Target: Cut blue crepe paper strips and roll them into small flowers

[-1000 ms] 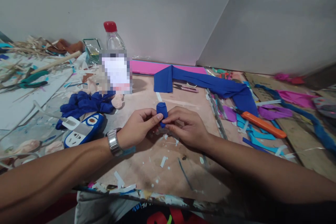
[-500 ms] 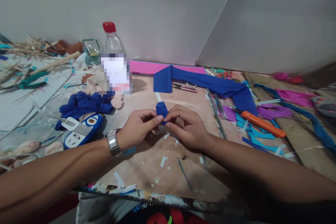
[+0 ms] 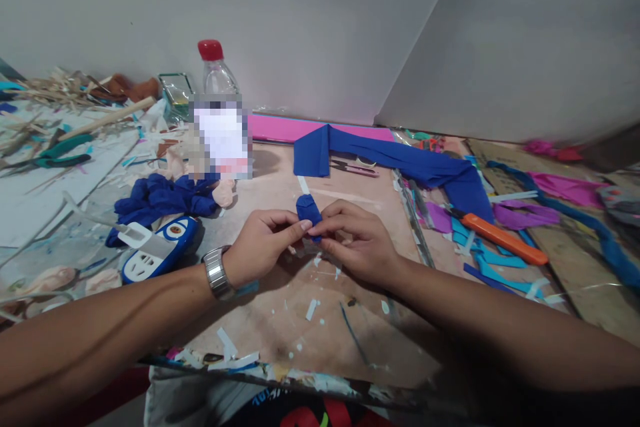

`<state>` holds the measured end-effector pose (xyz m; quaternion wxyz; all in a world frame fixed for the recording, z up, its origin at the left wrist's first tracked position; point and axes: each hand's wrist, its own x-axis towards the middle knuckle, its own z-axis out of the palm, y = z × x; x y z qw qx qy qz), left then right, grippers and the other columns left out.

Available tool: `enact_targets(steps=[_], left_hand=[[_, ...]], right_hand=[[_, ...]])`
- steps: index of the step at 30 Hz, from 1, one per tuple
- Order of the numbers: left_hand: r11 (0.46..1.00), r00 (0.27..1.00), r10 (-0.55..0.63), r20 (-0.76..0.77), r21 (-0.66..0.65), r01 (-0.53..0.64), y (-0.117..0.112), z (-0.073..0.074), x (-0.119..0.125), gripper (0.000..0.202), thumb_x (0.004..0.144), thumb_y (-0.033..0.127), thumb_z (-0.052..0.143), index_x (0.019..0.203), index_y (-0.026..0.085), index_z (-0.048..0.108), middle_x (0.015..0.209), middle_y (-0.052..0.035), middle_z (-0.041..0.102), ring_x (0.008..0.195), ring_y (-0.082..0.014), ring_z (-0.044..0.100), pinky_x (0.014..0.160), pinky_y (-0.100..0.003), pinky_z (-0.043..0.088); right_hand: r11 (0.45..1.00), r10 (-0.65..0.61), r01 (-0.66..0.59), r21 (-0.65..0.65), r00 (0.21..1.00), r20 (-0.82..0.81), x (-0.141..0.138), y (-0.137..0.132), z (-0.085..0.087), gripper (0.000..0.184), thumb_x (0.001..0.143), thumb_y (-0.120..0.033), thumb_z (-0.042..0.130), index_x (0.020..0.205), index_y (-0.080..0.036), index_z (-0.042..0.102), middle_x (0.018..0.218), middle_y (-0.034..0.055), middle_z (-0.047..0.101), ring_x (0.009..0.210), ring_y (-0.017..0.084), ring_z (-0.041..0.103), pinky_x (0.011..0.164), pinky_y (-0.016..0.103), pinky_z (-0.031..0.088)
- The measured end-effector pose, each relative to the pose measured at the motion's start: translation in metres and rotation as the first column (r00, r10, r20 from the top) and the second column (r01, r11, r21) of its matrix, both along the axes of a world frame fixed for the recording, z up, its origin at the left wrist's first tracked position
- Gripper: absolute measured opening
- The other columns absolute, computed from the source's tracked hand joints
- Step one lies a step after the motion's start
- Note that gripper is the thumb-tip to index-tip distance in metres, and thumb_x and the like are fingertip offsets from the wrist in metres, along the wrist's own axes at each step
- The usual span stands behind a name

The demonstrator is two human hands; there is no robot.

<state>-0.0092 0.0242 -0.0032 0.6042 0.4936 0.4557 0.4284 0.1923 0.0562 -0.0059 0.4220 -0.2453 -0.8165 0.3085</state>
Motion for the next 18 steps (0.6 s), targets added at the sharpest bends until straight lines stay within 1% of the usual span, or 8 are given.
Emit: enact_targets(steps=[2, 5, 7, 9, 12, 16, 18], left_hand=[[1.000, 1.000, 0.003, -0.005, 0.017, -0.003, -0.0003, 0.0000, -0.0001, 0.039, 0.082, 0.051, 0.077, 0.072, 0.013, 0.072, 0.063, -0.0021, 0.066, 0.056, -0.0102, 0.058, 0.054, -0.021, 0.046], [0.999, 1.000, -0.001, -0.024, 0.047, 0.002, -0.0009, 0.0001, -0.0006, 0.038, 0.083, 0.050, 0.076, 0.073, 0.013, 0.072, 0.063, -0.0018, 0.066, 0.055, -0.0102, 0.058, 0.054, -0.021, 0.047], [0.998, 0.999, -0.003, -0.052, 0.065, 0.006, -0.0014, -0.0002, -0.0009, 0.038, 0.084, 0.049, 0.075, 0.073, 0.013, 0.072, 0.062, -0.0018, 0.066, 0.054, -0.0102, 0.057, 0.053, -0.021, 0.046], [0.997, 0.996, 0.000, -0.085, 0.082, 0.007, -0.0022, -0.0010, -0.0010, 0.037, 0.085, 0.048, 0.074, 0.074, 0.013, 0.072, 0.062, -0.0021, 0.065, 0.055, -0.0105, 0.058, 0.053, -0.021, 0.046], [0.995, 0.993, 0.006, -0.116, 0.103, 0.006, -0.0033, -0.0026, -0.0004, 0.036, 0.086, 0.047, 0.072, 0.076, 0.012, 0.072, 0.063, -0.0024, 0.065, 0.056, -0.0110, 0.058, 0.053, -0.021, 0.046], [0.993, 0.993, 0.006, -0.121, 0.114, 0.008, -0.0039, -0.0037, 0.0002, 0.034, 0.087, 0.045, 0.071, 0.077, 0.012, 0.072, 0.064, -0.0028, 0.065, 0.056, -0.0111, 0.057, 0.054, -0.022, 0.045], [0.992, 0.992, 0.007, -0.126, 0.123, 0.009, -0.0037, -0.0034, 0.0002, 0.034, 0.088, 0.044, 0.070, 0.076, 0.012, 0.072, 0.063, -0.0029, 0.065, 0.056, -0.0110, 0.057, 0.054, -0.021, 0.044]], right_hand=[[1.000, -0.023, 0.023, -0.014, 1.000, -0.009, -0.0001, -0.0006, 0.0007, 0.008, 0.090, -0.022, 0.073, 0.095, -0.025, 0.078, 0.088, 0.0043, 0.068, 0.081, 0.017, 0.066, 0.072, 0.031, 0.054], [0.998, -0.046, 0.045, -0.041, 0.999, -0.027, -0.0007, -0.0031, 0.0025, 0.005, 0.089, -0.024, 0.075, 0.092, -0.023, 0.077, 0.087, 0.0049, 0.070, 0.080, 0.017, 0.067, 0.073, 0.031, 0.054], [0.994, -0.064, 0.059, -0.089, 0.997, -0.051, -0.0016, -0.0050, 0.0032, 0.004, 0.086, -0.024, 0.078, 0.089, -0.022, 0.077, 0.085, 0.0046, 0.072, 0.078, 0.017, 0.067, 0.071, 0.031, 0.054], [0.983, -0.091, 0.075, -0.168, 0.992, -0.089, -0.0029, -0.0065, 0.0030, 0.007, 0.084, -0.025, 0.081, 0.086, -0.021, 0.076, 0.083, 0.0042, 0.073, 0.076, 0.017, 0.067, 0.069, 0.030, 0.054], [0.950, -0.119, 0.069, -0.304, 0.981, -0.150, -0.0053, -0.0080, 0.0010, 0.008, 0.083, -0.025, 0.082, 0.083, -0.020, 0.075, 0.081, 0.0039, 0.074, 0.074, 0.016, 0.068, 0.067, 0.029, 0.054], [0.876, -0.146, 0.016, -0.482, 0.961, -0.234, -0.0080, -0.0093, -0.0032, 0.011, 0.079, -0.027, 0.085, 0.080, -0.020, 0.076, 0.082, 0.0035, 0.076, 0.074, 0.016, 0.069, 0.069, 0.029, 0.055], [0.844, -0.168, 0.005, -0.537, 0.952, -0.256, -0.0087, -0.0100, -0.0046, 0.013, 0.077, -0.028, 0.086, 0.078, -0.020, 0.076, 0.081, 0.0034, 0.077, 0.074, 0.016, 0.069, 0.069, 0.029, 0.056]])
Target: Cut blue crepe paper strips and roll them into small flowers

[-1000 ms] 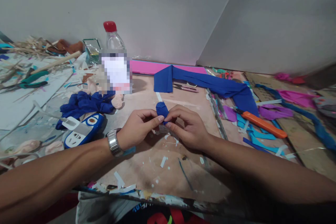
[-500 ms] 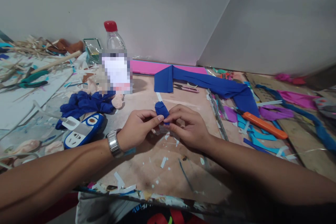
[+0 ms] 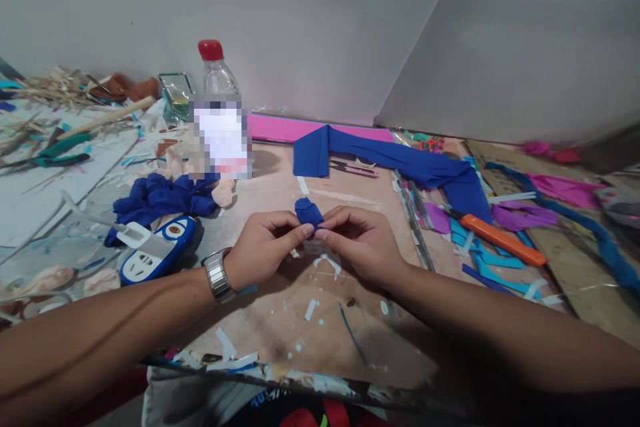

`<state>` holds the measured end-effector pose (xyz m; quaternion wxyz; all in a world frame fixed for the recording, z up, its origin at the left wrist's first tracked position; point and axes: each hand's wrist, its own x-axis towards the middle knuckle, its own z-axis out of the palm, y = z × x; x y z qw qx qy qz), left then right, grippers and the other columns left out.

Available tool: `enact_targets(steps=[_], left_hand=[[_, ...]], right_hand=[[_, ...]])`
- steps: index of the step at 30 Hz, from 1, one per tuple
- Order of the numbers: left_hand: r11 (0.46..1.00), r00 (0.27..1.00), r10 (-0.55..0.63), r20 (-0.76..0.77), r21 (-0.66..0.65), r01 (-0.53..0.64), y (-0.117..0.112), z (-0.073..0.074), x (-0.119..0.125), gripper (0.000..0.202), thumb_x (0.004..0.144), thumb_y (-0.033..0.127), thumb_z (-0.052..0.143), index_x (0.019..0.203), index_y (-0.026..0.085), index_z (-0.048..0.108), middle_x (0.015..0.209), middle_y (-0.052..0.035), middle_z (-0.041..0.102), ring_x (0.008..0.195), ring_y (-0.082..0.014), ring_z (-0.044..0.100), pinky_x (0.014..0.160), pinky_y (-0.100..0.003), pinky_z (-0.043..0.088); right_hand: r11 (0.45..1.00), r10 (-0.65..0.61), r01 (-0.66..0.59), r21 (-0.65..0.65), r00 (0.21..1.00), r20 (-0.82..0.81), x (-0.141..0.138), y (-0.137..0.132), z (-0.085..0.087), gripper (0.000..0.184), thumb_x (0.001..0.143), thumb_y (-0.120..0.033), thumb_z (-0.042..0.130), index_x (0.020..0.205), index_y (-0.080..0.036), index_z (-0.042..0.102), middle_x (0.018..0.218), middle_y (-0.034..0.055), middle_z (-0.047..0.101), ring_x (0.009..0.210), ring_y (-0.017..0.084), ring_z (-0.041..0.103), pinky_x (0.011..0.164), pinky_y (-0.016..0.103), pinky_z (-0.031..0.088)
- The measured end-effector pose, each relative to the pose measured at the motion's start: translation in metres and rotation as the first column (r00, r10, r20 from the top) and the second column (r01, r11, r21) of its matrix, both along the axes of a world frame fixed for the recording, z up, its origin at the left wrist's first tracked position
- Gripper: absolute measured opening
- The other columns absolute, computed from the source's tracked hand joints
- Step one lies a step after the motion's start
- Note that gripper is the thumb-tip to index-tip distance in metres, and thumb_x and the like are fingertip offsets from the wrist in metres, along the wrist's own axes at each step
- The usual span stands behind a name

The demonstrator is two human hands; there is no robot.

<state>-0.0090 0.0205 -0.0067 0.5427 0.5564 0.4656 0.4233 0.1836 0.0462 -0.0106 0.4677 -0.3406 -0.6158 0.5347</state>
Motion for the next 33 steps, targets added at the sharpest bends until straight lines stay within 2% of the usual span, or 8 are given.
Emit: enact_targets(steps=[9, 14, 18, 21, 23, 27, 30, 33], left_hand=[[0.999, 1.000, 0.001, -0.001, 0.033, -0.001, -0.0005, 0.0007, -0.0010, 0.030, 0.089, 0.039, 0.070, 0.076, 0.012, 0.072, 0.062, -0.0022, 0.066, 0.056, -0.0103, 0.057, 0.053, -0.020, 0.045], [0.991, 1.000, 0.006, -0.030, 0.132, -0.002, -0.0010, -0.0012, -0.0011, 0.027, 0.092, 0.036, 0.069, 0.080, 0.012, 0.074, 0.067, -0.0025, 0.068, 0.059, -0.0096, 0.059, 0.055, -0.019, 0.046], [0.985, 0.999, 0.003, -0.033, 0.173, 0.003, -0.0008, -0.0020, -0.0011, 0.025, 0.092, 0.033, 0.069, 0.078, 0.013, 0.075, 0.070, -0.0025, 0.070, 0.060, -0.0098, 0.060, 0.056, -0.020, 0.048], [0.979, 0.999, 0.006, -0.035, 0.202, 0.001, -0.0006, -0.0030, -0.0006, 0.020, 0.090, 0.031, 0.071, 0.081, 0.014, 0.075, 0.077, -0.0038, 0.074, 0.069, -0.0113, 0.064, 0.064, -0.021, 0.051], [0.986, 1.000, -0.003, -0.022, 0.169, 0.007, -0.0003, -0.0038, -0.0001, 0.019, 0.089, 0.032, 0.072, 0.085, 0.014, 0.076, 0.081, -0.0048, 0.075, 0.072, -0.0125, 0.066, 0.067, -0.022, 0.053], [1.000, 0.999, -0.014, 0.041, -0.002, 0.014, 0.0008, -0.0050, -0.0006, 0.026, 0.090, 0.038, 0.069, 0.090, 0.013, 0.071, 0.075, -0.0029, 0.070, 0.058, -0.0113, 0.061, 0.054, -0.023, 0.051], [1.000, 0.998, -0.002, 0.064, 0.001, 0.002, 0.0019, -0.0062, -0.0018, 0.023, 0.093, 0.035, 0.065, 0.087, 0.014, 0.068, 0.072, -0.0010, 0.067, 0.059, -0.0105, 0.060, 0.055, -0.021, 0.050], [0.999, 0.997, -0.035, 0.075, -0.006, 0.036, 0.0021, -0.0078, -0.0019, 0.023, 0.095, 0.035, 0.062, 0.086, 0.015, 0.064, 0.071, -0.0002, 0.065, 0.062, -0.0103, 0.059, 0.057, -0.021, 0.049]], right_hand=[[0.996, -0.021, 0.019, -0.083, 0.999, -0.025, -0.0008, -0.0021, -0.0003, 0.015, 0.074, -0.027, 0.088, 0.078, -0.020, 0.075, 0.079, 0.0028, 0.075, 0.071, 0.014, 0.067, 0.067, 0.027, 0.054], [0.988, -0.029, 0.014, -0.155, 0.995, -0.099, -0.0025, -0.0001, 0.0012, 0.028, 0.068, -0.021, 0.091, 0.085, -0.020, 0.069, 0.077, -0.0027, 0.067, 0.067, 0.010, 0.060, 0.063, 0.022, 0.050], [0.976, -0.021, -0.005, -0.216, 0.993, -0.117, -0.0028, 0.0005, 0.0015, 0.031, 0.069, -0.023, 0.091, 0.088, -0.020, 0.067, 0.080, -0.0023, 0.066, 0.070, 0.009, 0.060, 0.063, 0.020, 0.050], [0.968, -0.011, -0.019, -0.250, 0.993, -0.116, -0.0035, 0.0001, 0.0022, 0.033, 0.069, -0.027, 0.091, 0.086, -0.020, 0.064, 0.077, -0.0030, 0.064, 0.065, 0.009, 0.058, 0.058, 0.020, 0.048], [0.967, -0.009, -0.017, -0.256, 0.995, -0.100, -0.0039, -0.0001, 0.0020, 0.033, 0.070, -0.029, 0.091, 0.085, -0.020, 0.063, 0.076, -0.0035, 0.062, 0.063, 0.009, 0.056, 0.055, 0.020, 0.047], [0.992, 0.025, -0.031, -0.124, 0.998, -0.052, -0.0029, 0.0001, -0.0024, 0.031, 0.073, -0.027, 0.089, 0.091, -0.021, 0.065, 0.082, -0.0014, 0.065, 0.072, 0.012, 0.062, 0.066, 0.024, 0.053], [0.992, 0.079, -0.081, 0.100, 0.996, 0.029, 0.0009, 0.0023, -0.0048, 0.033, 0.081, -0.021, 0.082, 0.111, -0.025, 0.067, 0.090, 0.0006, 0.067, 0.079, 0.014, 0.064, 0.072, 0.027, 0.054], [0.904, 0.051, -0.140, 0.405, 0.973, 0.223, 0.0057, 0.0075, -0.0017, 0.028, 0.088, -0.014, 0.073, 0.114, -0.026, 0.072, 0.092, 0.0022, 0.068, 0.081, 0.015, 0.064, 0.075, 0.029, 0.054]])
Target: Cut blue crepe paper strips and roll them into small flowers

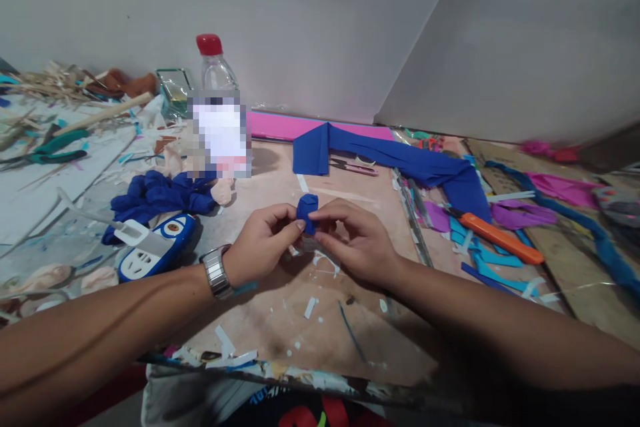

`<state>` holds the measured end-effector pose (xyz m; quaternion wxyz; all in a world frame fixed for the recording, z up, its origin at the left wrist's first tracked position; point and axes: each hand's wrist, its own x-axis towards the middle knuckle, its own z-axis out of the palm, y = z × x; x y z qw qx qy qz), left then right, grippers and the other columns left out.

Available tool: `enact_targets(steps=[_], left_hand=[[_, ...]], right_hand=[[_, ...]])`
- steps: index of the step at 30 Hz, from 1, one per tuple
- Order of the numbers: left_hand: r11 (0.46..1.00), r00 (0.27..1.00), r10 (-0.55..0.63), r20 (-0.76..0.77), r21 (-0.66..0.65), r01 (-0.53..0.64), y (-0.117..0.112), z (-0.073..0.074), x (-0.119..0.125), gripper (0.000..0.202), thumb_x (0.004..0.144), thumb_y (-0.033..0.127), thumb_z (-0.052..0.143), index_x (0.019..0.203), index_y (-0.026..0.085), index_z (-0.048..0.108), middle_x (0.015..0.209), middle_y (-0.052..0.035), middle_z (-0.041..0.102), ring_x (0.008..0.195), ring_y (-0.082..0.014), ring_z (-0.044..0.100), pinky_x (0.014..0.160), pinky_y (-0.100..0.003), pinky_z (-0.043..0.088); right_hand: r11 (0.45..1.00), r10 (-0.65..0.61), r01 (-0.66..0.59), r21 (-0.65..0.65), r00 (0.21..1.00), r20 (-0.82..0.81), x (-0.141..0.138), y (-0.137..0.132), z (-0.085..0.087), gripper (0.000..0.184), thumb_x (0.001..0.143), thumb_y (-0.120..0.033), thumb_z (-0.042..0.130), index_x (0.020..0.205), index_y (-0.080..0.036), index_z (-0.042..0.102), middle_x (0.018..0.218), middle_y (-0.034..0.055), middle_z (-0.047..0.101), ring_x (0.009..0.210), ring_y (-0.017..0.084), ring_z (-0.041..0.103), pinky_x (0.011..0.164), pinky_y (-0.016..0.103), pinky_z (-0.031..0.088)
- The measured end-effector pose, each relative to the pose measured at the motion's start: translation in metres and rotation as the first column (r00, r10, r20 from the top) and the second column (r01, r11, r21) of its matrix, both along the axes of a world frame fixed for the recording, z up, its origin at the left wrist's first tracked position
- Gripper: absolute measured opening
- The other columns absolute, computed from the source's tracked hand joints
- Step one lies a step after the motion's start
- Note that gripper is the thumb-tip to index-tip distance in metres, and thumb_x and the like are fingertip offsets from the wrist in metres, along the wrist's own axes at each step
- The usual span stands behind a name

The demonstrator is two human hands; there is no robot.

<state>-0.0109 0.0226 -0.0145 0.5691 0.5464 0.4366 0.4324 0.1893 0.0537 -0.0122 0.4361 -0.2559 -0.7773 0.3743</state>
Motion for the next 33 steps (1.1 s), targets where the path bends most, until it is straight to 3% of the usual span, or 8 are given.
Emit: enact_targets(steps=[2, 5, 10, 15, 19, 24, 28, 33], left_hand=[[0.999, 0.999, -0.034, 0.001, -0.007, 0.034, -0.0005, -0.0007, 0.0004, 0.024, 0.096, 0.036, 0.060, 0.087, 0.015, 0.063, 0.071, 0.0003, 0.063, 0.063, -0.0104, 0.059, 0.059, -0.021, 0.049], [0.999, 0.999, -0.046, -0.017, 0.016, 0.046, -0.0017, -0.0001, 0.0008, 0.025, 0.097, 0.038, 0.059, 0.089, 0.015, 0.063, 0.072, 0.0008, 0.061, 0.063, -0.0104, 0.059, 0.061, -0.022, 0.050], [1.000, 1.000, -0.012, -0.025, 0.012, 0.013, -0.0018, 0.0036, 0.0008, 0.033, 0.097, 0.046, 0.059, 0.088, 0.015, 0.065, 0.071, 0.0003, 0.062, 0.062, -0.0103, 0.058, 0.058, -0.021, 0.050], [1.000, 1.000, 0.003, 0.011, -0.020, -0.002, 0.0000, 0.0048, -0.0004, 0.036, 0.093, 0.050, 0.064, 0.087, 0.015, 0.067, 0.069, 0.0004, 0.064, 0.055, -0.0092, 0.057, 0.053, -0.020, 0.050], [0.998, 1.000, 0.025, -0.003, -0.055, -0.025, 0.0014, 0.0040, -0.0011, 0.037, 0.093, 0.051, 0.065, 0.085, 0.015, 0.066, 0.065, 0.0009, 0.061, 0.054, -0.0094, 0.057, 0.051, -0.020, 0.048], [1.000, 1.000, 0.015, -0.012, -0.026, -0.015, 0.0011, 0.0029, 0.0008, 0.038, 0.097, 0.052, 0.059, 0.086, 0.015, 0.061, 0.067, 0.0021, 0.059, 0.055, -0.0087, 0.054, 0.053, -0.020, 0.044], [0.999, 0.999, -0.020, -0.042, 0.039, 0.022, -0.0016, 0.0007, 0.0019, 0.037, 0.099, 0.049, 0.055, 0.086, 0.015, 0.060, 0.070, 0.0025, 0.056, 0.059, -0.0087, 0.052, 0.055, -0.020, 0.044], [0.999, 0.998, -0.015, -0.064, 0.027, 0.017, -0.0018, 0.0006, 0.0020, 0.032, 0.099, 0.045, 0.056, 0.092, 0.015, 0.063, 0.073, 0.0012, 0.059, 0.059, -0.0092, 0.054, 0.056, -0.021, 0.046]], right_hand=[[0.987, -0.022, 0.011, 0.163, 0.997, 0.070, 0.0026, 0.0039, 0.0034, 0.025, 0.089, -0.011, 0.069, 0.108, -0.026, 0.077, 0.090, 0.0027, 0.067, 0.082, 0.015, 0.065, 0.077, 0.029, 0.054], [0.966, -0.058, 0.034, 0.255, 0.995, 0.085, 0.0047, 0.0074, 0.0060, 0.022, 0.091, -0.012, 0.069, 0.104, -0.026, 0.079, 0.088, 0.0024, 0.065, 0.079, 0.013, 0.065, 0.071, 0.027, 0.053], [0.975, -0.084, 0.058, 0.217, 0.990, 0.114, 0.0050, 0.0059, 0.0076, 0.017, 0.090, -0.019, 0.073, 0.105, -0.026, 0.079, 0.086, 0.0032, 0.068, 0.077, 0.015, 0.065, 0.070, 0.029, 0.053], [0.983, -0.060, 0.030, 0.182, 0.984, 0.165, 0.0041, 0.0036, 0.0099, 0.030, 0.087, -0.027, 0.078, 0.117, -0.026, 0.075, 0.085, 0.0035, 0.070, 0.075, 0.017, 0.065, 0.071, 0.031, 0.053], [0.978, -0.034, 0.003, 0.211, 0.989, 0.142, 0.0045, 0.0031, 0.0069, 0.019, 0.091, -0.019, 0.070, 0.106, -0.027, 0.079, 0.087, 0.0038, 0.068, 0.078, 0.015, 0.066, 0.069, 0.029, 0.054], [0.971, -0.050, 0.015, 0.240, 0.989, 0.142, 0.0048, 0.0042, 0.0050, 0.031, 0.091, -0.011, 0.064, 0.112, -0.029, 0.078, 0.093, 0.0041, 0.069, 0.084, 0.016, 0.068, 0.076, 0.030, 0.055], [0.958, -0.112, 0.064, 0.278, 0.981, 0.158, 0.0059, 0.0069, 0.0045, 0.026, 0.093, -0.015, 0.066, 0.111, -0.028, 0.078, 0.090, 0.0040, 0.068, 0.081, 0.016, 0.066, 0.072, 0.030, 0.054], [0.921, -0.155, 0.067, 0.384, 0.967, 0.204, 0.0088, 0.0083, 0.0020, 0.018, 0.094, -0.019, 0.069, 0.104, -0.029, 0.080, 0.081, 0.0019, 0.064, 0.075, 0.015, 0.061, 0.071, 0.032, 0.050]])
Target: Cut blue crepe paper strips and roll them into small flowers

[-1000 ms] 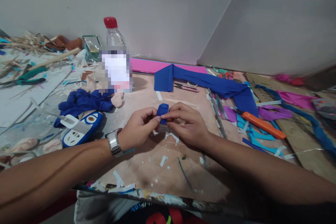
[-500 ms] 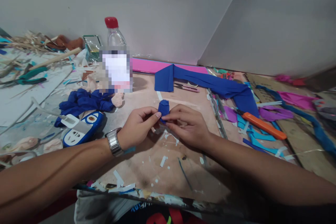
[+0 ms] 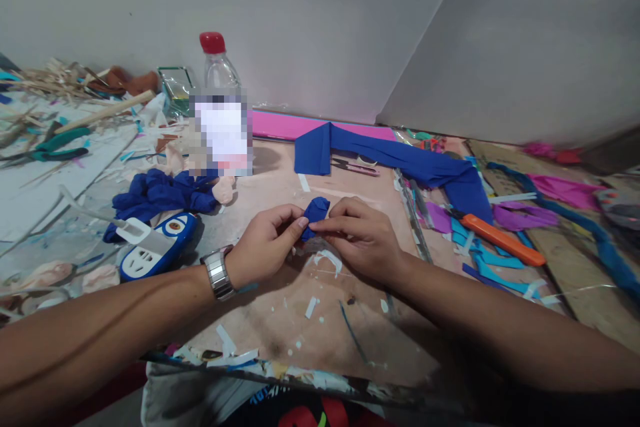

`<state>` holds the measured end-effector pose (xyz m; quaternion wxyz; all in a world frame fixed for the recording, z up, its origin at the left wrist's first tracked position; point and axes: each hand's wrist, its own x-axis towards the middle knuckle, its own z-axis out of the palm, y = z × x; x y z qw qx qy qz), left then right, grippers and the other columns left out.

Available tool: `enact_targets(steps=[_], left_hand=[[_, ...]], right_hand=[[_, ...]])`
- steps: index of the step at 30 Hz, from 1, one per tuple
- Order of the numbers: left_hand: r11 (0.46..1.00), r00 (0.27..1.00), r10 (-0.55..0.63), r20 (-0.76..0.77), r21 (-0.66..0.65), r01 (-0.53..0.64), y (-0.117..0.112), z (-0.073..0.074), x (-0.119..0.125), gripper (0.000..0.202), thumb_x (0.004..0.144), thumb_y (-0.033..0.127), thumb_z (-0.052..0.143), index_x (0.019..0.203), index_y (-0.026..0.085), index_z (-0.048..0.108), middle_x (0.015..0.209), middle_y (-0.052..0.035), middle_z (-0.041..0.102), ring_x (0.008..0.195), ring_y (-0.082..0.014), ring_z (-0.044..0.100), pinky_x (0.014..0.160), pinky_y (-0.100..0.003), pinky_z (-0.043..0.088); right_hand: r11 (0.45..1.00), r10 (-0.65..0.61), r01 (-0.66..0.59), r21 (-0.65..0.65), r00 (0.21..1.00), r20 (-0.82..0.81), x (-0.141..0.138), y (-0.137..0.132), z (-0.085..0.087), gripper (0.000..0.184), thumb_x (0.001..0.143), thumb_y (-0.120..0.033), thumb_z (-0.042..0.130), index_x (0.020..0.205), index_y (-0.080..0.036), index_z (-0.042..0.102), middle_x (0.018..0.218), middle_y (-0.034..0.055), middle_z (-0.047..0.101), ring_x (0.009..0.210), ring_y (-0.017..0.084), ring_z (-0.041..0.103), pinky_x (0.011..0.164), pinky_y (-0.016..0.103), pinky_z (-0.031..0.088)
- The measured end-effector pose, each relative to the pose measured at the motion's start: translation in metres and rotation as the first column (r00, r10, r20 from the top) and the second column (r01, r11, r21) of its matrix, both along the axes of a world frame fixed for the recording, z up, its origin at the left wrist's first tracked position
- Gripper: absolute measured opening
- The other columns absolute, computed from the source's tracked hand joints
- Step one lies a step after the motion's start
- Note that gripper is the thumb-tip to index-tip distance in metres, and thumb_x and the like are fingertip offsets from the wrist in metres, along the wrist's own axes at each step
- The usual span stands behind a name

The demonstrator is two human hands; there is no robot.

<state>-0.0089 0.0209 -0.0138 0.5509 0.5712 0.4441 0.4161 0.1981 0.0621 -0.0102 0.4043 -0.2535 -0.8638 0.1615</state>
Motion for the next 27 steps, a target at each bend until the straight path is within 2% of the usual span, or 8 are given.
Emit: enact_targets(steps=[4, 7, 9, 11, 15, 21, 27], left_hand=[[0.998, 0.997, -0.059, 0.052, 0.002, 0.059, 0.000, 0.005, 0.001, 0.023, 0.095, 0.034, 0.061, 0.105, 0.014, 0.066, 0.085, -0.0033, 0.068, 0.069, -0.0117, 0.061, 0.063, -0.023, 0.050], [0.996, 0.995, -0.088, 0.052, 0.031, 0.086, -0.001, 0.008, 0.002, 0.025, 0.091, 0.025, 0.064, 0.113, 0.014, 0.067, 0.099, -0.0075, 0.072, 0.079, -0.0144, 0.066, 0.069, -0.025, 0.053], [0.995, 0.996, -0.086, 0.027, 0.049, 0.084, -0.002, 0.007, 0.002, 0.025, 0.091, 0.022, 0.062, 0.114, 0.014, 0.067, 0.099, -0.0076, 0.072, 0.078, -0.0144, 0.066, 0.069, -0.025, 0.053], [0.994, 0.996, -0.091, 0.008, 0.066, 0.091, -0.002, 0.006, 0.002, 0.026, 0.091, 0.019, 0.061, 0.115, 0.014, 0.067, 0.099, -0.0073, 0.072, 0.078, -0.0145, 0.066, 0.070, -0.026, 0.054], [0.989, 0.994, -0.108, -0.006, 0.100, 0.108, -0.002, 0.005, 0.001, 0.025, 0.089, 0.016, 0.062, 0.114, 0.014, 0.066, 0.100, -0.0072, 0.072, 0.084, -0.0159, 0.067, 0.077, -0.028, 0.054], [0.990, 0.994, -0.104, -0.019, 0.097, 0.106, -0.001, 0.006, 0.000, 0.026, 0.093, 0.020, 0.055, 0.116, 0.014, 0.067, 0.103, -0.0072, 0.073, 0.076, -0.0137, 0.065, 0.069, -0.025, 0.052], [0.985, 0.992, -0.089, -0.092, 0.142, 0.101, -0.002, 0.005, -0.002, 0.025, 0.097, 0.022, 0.051, 0.111, 0.017, 0.071, 0.085, -0.0031, 0.070, 0.074, -0.0145, 0.062, 0.067, -0.025, 0.049]], right_hand=[[0.992, -0.094, 0.093, 0.090, 0.995, 0.013, 0.000, -0.002, 0.002, 0.015, 0.091, -0.020, 0.073, 0.099, -0.030, 0.081, 0.081, 0.0022, 0.058, 0.080, 0.017, 0.058, 0.076, 0.036, 0.048], [0.979, -0.156, 0.152, 0.136, 0.988, 0.022, -0.001, -0.003, 0.007, 0.012, 0.087, -0.022, 0.077, 0.094, -0.031, 0.081, 0.102, 0.0062, 0.062, 0.101, 0.024, 0.059, 0.092, 0.045, 0.048], [0.974, -0.172, 0.162, 0.159, 0.984, 0.047, -0.001, -0.004, 0.009, 0.010, 0.086, -0.023, 0.078, 0.091, -0.031, 0.080, 0.121, 0.0066, 0.063, 0.118, 0.028, 0.056, 0.104, 0.052, 0.043], [0.975, -0.167, 0.153, 0.164, 0.983, 0.078, -0.002, -0.004, 0.011, 0.009, 0.087, -0.022, 0.077, 0.091, -0.030, 0.079, 0.129, 0.0054, 0.063, 0.127, 0.031, 0.052, 0.109, 0.054, 0.040], [0.978, -0.140, 0.119, 0.169, 0.983, 0.121, -0.001, -0.005, 0.010, 0.011, 0.089, -0.019, 0.074, 0.093, -0.029, 0.075, 0.125, 0.0045, 0.069, 0.132, 0.031, 0.050, 0.110, 0.054, 0.038], [0.983, -0.130, 0.107, 0.150, 0.979, 0.155, -0.001, -0.005, 0.010, 0.012, 0.089, -0.017, 0.071, 0.095, -0.027, 0.072, 0.123, 0.0040, 0.072, 0.131, 0.031, 0.051, 0.110, 0.054, 0.038], [0.992, -0.081, 0.065, 0.105, 0.985, 0.155, -0.002, -0.006, 0.011, 0.012, 0.087, -0.019, 0.072, 0.096, -0.027, 0.072, 0.106, 0.0056, 0.071, 0.121, 0.030, 0.054, 0.106, 0.052, 0.042]])
